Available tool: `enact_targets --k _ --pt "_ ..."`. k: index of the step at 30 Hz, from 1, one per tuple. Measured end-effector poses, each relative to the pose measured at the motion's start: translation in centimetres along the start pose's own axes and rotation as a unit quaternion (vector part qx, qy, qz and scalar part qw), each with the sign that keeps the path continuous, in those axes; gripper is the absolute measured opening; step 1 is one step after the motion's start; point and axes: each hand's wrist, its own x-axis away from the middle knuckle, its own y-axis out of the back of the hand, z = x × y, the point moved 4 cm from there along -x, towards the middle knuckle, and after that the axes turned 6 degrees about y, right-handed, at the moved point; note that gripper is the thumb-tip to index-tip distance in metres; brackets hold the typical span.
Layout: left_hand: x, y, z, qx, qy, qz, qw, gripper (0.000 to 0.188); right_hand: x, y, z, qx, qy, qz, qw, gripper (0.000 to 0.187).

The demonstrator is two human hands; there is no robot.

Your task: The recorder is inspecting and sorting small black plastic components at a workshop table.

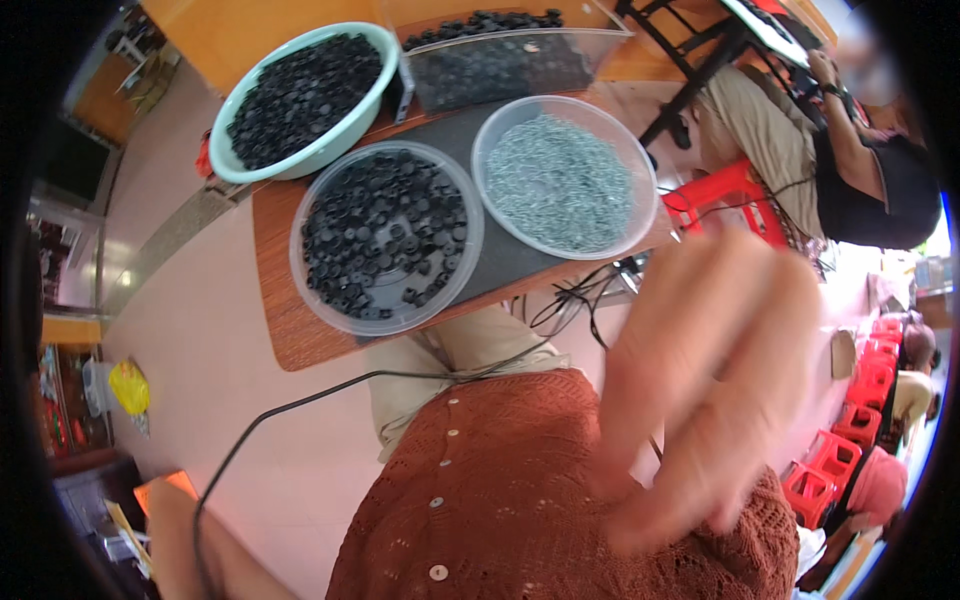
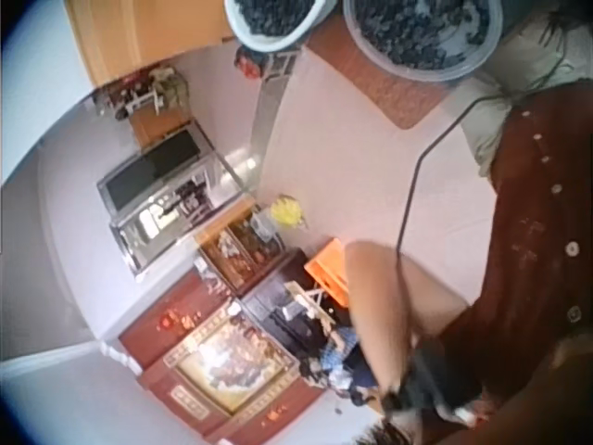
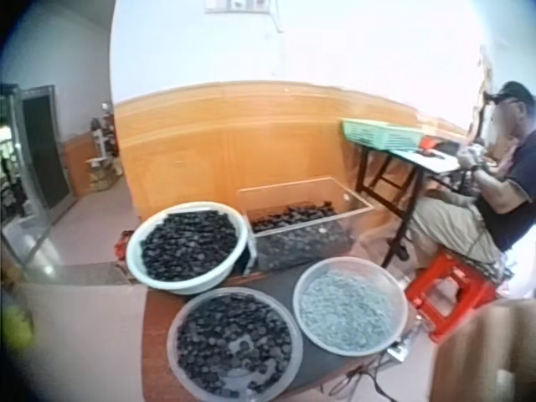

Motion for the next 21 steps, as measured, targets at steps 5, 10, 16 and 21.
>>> enact_targets --k 5,10,16,21 --pt "-5.5 -5.8 1.6 -0.141 0.007 -0.034 0.989 0.024 8.1 4.8 -3.8 0.123 -0.254 -0.346 0.895 0.028" --pt "-6.5 -7.6 2.3 -0.187 0.027 -0.043 0.981 0.024 15.6 7.2 -8.9 0.164 -0.358 -0.557 0.731 0.025" --pt "-6.2 -7.5 2.5 -0.174 0.023 -0.054 0.983 0.023 19.2 7.2 -11.1 0.237 -0.389 -0.576 0.679 0.015" --pt "-6.1 -7.3 2.4 -0.16 0.018 -0.064 0.985 0.022 18.1 7.0 -12.0 0.419 -0.43 -0.461 0.653 0.014"
